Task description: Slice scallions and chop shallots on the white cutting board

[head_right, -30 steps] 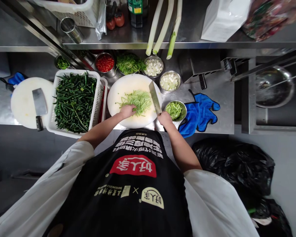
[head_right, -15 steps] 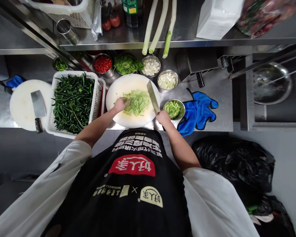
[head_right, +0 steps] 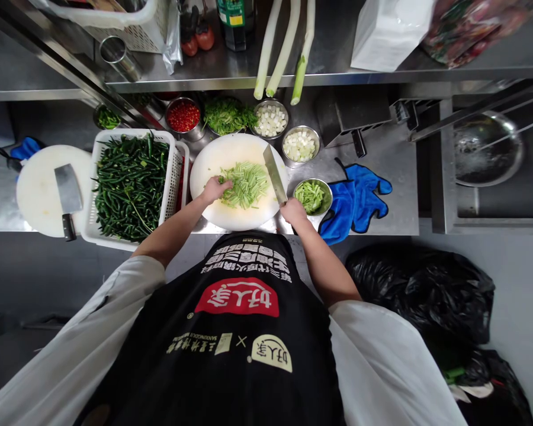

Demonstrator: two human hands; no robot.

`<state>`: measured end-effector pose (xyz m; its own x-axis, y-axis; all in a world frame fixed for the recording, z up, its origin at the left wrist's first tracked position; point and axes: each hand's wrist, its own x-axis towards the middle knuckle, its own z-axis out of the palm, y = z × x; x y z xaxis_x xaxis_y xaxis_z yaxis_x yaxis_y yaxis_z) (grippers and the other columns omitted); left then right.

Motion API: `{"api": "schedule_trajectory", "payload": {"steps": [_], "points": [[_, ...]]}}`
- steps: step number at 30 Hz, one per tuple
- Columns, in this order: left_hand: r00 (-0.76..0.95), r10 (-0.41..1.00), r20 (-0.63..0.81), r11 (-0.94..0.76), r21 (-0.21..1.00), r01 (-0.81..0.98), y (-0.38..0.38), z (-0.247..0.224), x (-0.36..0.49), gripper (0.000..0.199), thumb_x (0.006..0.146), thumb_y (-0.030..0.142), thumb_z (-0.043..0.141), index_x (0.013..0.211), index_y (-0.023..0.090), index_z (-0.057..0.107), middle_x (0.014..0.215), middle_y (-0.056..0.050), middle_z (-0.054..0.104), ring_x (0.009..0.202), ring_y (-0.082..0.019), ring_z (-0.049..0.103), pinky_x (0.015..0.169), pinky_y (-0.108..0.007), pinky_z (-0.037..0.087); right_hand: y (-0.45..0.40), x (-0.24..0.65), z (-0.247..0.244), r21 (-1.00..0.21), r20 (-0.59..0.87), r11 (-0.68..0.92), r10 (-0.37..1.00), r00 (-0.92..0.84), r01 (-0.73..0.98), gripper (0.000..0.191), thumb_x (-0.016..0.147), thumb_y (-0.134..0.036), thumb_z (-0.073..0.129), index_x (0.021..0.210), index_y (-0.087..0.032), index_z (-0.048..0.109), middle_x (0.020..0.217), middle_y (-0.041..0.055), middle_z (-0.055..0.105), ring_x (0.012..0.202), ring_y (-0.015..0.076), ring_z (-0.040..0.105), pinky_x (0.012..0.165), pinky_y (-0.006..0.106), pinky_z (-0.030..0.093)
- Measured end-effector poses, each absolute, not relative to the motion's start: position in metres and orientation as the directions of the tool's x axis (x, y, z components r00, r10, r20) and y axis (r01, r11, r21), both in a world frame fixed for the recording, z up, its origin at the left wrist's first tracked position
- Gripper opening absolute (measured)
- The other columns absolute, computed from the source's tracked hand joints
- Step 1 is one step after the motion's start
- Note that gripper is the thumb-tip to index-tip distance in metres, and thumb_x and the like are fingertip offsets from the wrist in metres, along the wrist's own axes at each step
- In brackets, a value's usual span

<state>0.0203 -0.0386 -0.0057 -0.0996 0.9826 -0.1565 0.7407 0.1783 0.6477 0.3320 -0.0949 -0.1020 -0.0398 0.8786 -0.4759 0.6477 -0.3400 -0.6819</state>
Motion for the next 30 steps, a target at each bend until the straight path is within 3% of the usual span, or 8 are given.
{"api": "schedule_trajectory", "payload": {"steps": [3,7,11,13,18,21,27,30], "points": [[0.057,0.992,-0.116,0.009,0.502,0.865,-0.05,-0.014,0.037,0.017,0.093,0.03,0.074,0.1,0.015,0.073,0.075,-0.002,0.072,0.061,-0.016,0.061,0.063,-0.028,0.049,-0.095,0.332,-0.101,-0.678,-0.471,-0.335,0.881,-0.036,0.654,0.038,0.108,-0.042,0.059,0.105,-0.007,0.075,0.054,0.007,0.066,0.05,0.0199,0.067,0.058,0.026,0.05],[0.373,0.894,-0.248,-0.32,0.23,0.919,-0.065,-0.029,0.067,0.037,0.092,0.016,0.07,0.129,0.021,0.076,0.12,-0.007,0.08,0.1,-0.025,0.075,0.091,-0.034,0.057,-0.095,0.333,-0.101,-0.673,-0.475,-0.334,0.879,-0.04,0.66,0.039,0.108,-0.041,0.059,0.107,-0.007,0.076,0.058,0.0091,0.069,0.053,0.021,0.07,0.061,0.026,0.052],[0.401,0.836,-0.374,-0.429,0.008,0.903,-0.07,-0.038,0.085,0.048,0.091,0.007,0.062,0.133,0.025,0.078,0.143,-0.008,0.073,0.123,-0.028,0.072,0.105,-0.038,0.056,-0.095,0.332,-0.101,-0.662,-0.472,-0.329,0.881,-0.034,0.673,0.038,0.108,-0.04,0.059,0.104,-0.007,0.077,0.058,0.0102,0.069,0.054,0.0217,0.071,0.06,0.026,0.052],[0.394,0.848,-0.353,-0.417,0.015,0.909,-0.071,-0.037,0.082,0.048,0.091,0.007,0.063,0.134,0.023,0.077,0.144,-0.009,0.072,0.127,-0.027,0.071,0.109,-0.037,0.055,-0.095,0.332,-0.102,-0.658,-0.473,-0.329,0.88,-0.033,0.677,0.038,0.108,-0.039,0.059,0.103,-0.006,0.078,0.057,0.0105,0.069,0.055,0.0221,0.071,0.06,0.026,0.051],[0.362,0.922,-0.14,-0.313,0.284,0.906,-0.077,-0.024,0.041,0.032,0.098,0.016,0.059,0.123,0.018,0.079,0.128,-0.01,0.079,0.117,-0.025,0.074,0.109,-0.036,0.056,-0.096,0.332,-0.103,-0.67,-0.472,-0.329,0.881,-0.039,0.666,0.036,0.107,-0.037,0.059,0.104,-0.006,0.077,0.056,0.0103,0.069,0.054,0.022,0.071,0.058,0.026,0.051],[0.261,0.964,-0.041,-0.229,0.36,0.904,-0.083,-0.016,0.015,0.032,0.101,0.02,0.056,0.124,0.018,0.078,0.129,-0.009,0.079,0.119,-0.025,0.074,0.112,-0.038,0.056,-0.096,0.332,-0.102,-0.676,-0.474,-0.335,0.879,-0.04,0.657,0.036,0.107,-0.039,0.061,0.105,-0.007,0.076,0.056,0.0092,0.068,0.051,0.0214,0.069,0.057,0.026,0.05],[0.332,0.93,-0.16,-0.28,0.279,0.919,-0.081,-0.023,0.031,0.043,0.101,0.023,0.062,0.143,0.02,0.073,0.142,-0.011,0.074,0.127,-0.028,0.072,0.117,-0.038,0.053,-0.096,0.332,-0.098,-0.653,-0.48,-0.331,0.877,-0.034,0.682,0.036,0.108,-0.038,0.06,0.108,-0.006,0.076,0.059,0.0107,0.071,0.054,0.0216,0.071,0.059,0.026,0.051],[0.255,0.947,-0.193,-0.223,0.172,0.959,-0.069,-0.03,0.049,0.052,0.097,0.017,0.063,0.149,0.018,0.068,0.15,-0.014,0.069,0.132,-0.031,0.069,0.117,-0.039,0.052,-0.096,0.332,-0.097,-0.647,-0.482,-0.328,0.875,-0.037,0.688,0.037,0.108,-0.04,0.059,0.107,-0.007,0.076,0.06,0.011,0.071,0.055,0.0217,0.071,0.06,0.026,0.051]]}}
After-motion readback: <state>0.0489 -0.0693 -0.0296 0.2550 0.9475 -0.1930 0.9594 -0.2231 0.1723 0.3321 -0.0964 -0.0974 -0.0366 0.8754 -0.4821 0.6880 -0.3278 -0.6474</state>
